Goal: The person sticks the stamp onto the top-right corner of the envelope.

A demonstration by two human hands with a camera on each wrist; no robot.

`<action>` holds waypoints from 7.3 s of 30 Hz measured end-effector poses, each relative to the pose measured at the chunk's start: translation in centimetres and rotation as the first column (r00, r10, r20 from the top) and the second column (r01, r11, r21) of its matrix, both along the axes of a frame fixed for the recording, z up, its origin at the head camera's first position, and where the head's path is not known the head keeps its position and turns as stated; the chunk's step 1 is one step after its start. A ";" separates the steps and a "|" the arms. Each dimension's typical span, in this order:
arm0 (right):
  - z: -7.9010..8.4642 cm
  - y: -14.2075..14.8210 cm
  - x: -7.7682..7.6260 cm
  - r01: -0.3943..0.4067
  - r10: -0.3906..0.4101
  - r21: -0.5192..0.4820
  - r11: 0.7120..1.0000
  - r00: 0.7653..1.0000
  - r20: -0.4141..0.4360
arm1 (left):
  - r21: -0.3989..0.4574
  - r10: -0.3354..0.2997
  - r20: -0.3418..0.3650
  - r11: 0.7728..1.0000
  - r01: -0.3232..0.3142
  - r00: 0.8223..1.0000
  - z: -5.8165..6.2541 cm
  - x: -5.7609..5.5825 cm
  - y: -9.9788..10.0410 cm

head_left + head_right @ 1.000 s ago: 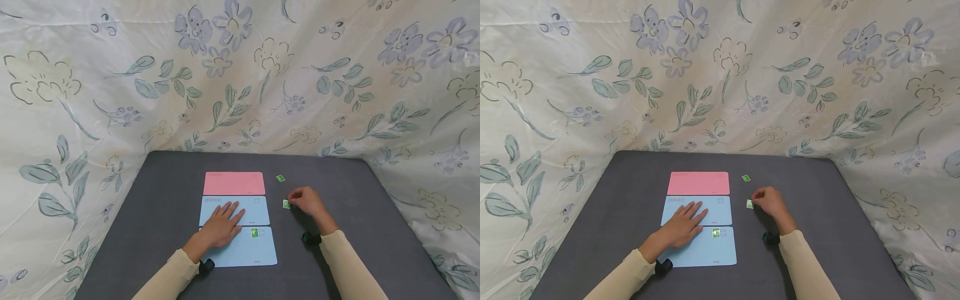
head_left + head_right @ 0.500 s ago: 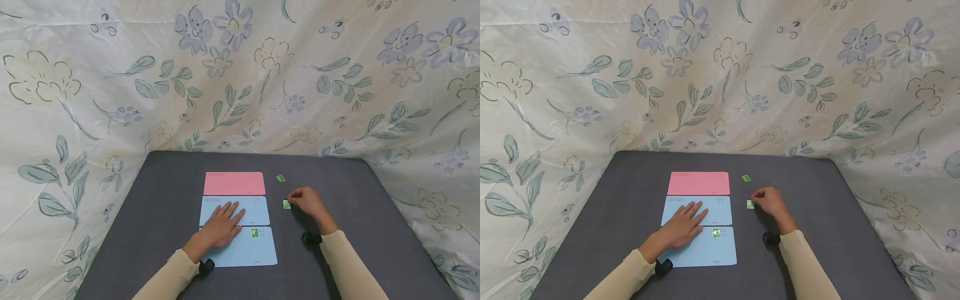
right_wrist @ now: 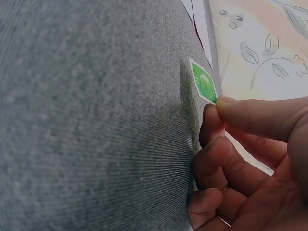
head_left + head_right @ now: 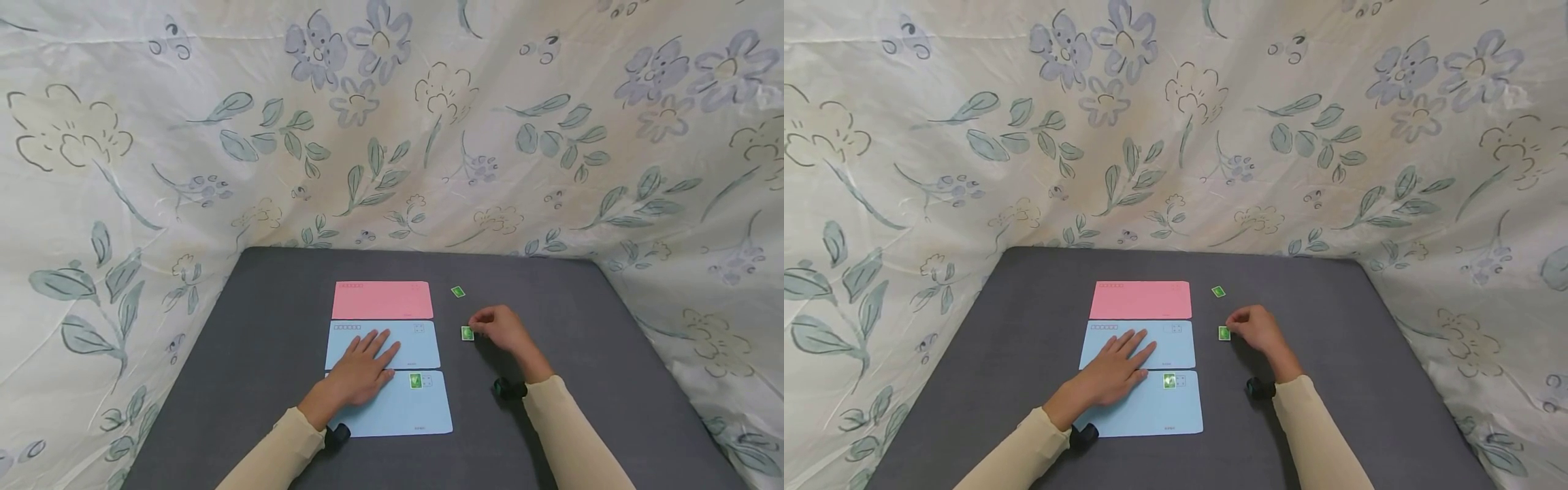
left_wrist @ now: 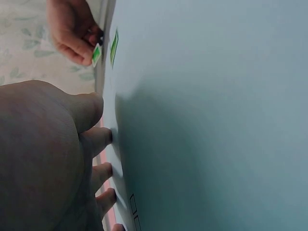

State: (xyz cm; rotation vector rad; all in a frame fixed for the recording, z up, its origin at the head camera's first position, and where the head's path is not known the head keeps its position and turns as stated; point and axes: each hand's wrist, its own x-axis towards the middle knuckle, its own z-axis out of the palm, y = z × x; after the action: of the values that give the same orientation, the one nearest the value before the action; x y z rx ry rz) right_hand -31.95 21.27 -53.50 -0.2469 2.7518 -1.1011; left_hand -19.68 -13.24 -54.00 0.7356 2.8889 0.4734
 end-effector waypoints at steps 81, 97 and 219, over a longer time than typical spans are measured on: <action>0.8 -2.5 -0.2 0.045 -0.044 -0.068 0.997 0.999 0.026 | -0.024 -0.008 0.010 1.000 0.008 1.000 0.5 -0.1 -0.1; 1.3 -2.9 -0.2 0.036 -0.032 -0.093 0.995 0.998 0.047 | -0.011 -0.009 0.003 1.000 0.009 1.000 0.7 0.0 -0.1; 1.8 -6.4 -0.7 0.011 -0.009 -0.102 0.995 1.000 0.023 | -0.043 0.011 -0.019 0.999 -0.012 1.000 -1.9 -0.8 -0.3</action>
State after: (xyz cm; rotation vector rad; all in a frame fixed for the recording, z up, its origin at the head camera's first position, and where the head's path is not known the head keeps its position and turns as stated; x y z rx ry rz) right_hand -32.69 14.87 -51.72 -0.2332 2.6839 -1.2406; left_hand -20.43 -13.50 -55.88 0.7214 2.9124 0.4067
